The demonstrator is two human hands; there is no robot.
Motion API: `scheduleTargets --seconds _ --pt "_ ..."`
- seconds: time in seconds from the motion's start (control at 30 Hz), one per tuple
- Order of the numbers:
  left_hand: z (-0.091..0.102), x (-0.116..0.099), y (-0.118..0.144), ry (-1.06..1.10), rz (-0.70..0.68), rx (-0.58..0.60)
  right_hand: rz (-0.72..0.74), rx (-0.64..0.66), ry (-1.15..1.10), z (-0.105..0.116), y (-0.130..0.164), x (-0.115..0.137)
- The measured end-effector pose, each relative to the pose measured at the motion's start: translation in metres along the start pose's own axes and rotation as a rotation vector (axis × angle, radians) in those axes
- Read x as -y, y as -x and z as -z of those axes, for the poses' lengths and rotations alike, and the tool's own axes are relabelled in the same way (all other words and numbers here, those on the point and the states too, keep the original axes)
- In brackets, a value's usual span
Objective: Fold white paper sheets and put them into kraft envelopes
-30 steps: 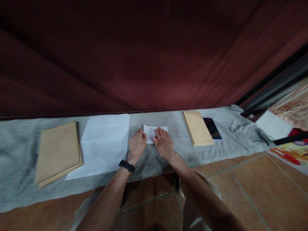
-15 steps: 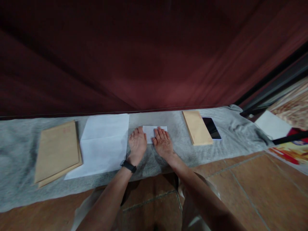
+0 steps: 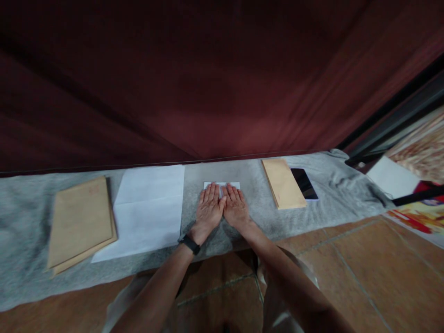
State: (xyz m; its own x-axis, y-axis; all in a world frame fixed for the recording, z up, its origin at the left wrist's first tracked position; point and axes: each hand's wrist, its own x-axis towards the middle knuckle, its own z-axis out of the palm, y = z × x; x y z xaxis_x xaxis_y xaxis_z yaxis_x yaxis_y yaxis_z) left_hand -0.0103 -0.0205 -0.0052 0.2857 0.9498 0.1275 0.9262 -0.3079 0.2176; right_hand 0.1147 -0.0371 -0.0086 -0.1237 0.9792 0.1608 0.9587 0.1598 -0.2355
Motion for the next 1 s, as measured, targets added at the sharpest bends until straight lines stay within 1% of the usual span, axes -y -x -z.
scheduleTargets --seconds 0.1,0.23,0.43,0.57,0.67,0.83,1.0 --pt "0.0 0.004 0.002 -0.012 0.003 -0.011 -0.02 -0.026 0.001 0.0 0.0 -0.006" --pt "0.001 0.008 0.004 -0.035 0.019 -0.025 -0.05 -0.04 0.009 0.001 0.0 -0.021" --pt "0.005 0.014 0.008 -0.064 0.056 -0.019 -0.107 -0.012 0.045 0.008 0.005 -0.042" --pt "0.007 0.017 0.011 -0.085 0.063 -0.034 -0.125 -0.019 0.06 0.014 0.009 -0.049" --pt "0.008 0.018 0.012 -0.095 0.066 -0.042 -0.134 -0.023 0.052 0.022 0.009 -0.049" --pt "0.006 0.018 0.012 -0.1 0.073 -0.042 -0.208 -0.005 -0.018 0.038 0.002 -0.039" --pt "0.006 0.018 0.014 -0.113 0.055 -0.057 -0.367 0.044 -0.146 0.043 -0.008 -0.033"
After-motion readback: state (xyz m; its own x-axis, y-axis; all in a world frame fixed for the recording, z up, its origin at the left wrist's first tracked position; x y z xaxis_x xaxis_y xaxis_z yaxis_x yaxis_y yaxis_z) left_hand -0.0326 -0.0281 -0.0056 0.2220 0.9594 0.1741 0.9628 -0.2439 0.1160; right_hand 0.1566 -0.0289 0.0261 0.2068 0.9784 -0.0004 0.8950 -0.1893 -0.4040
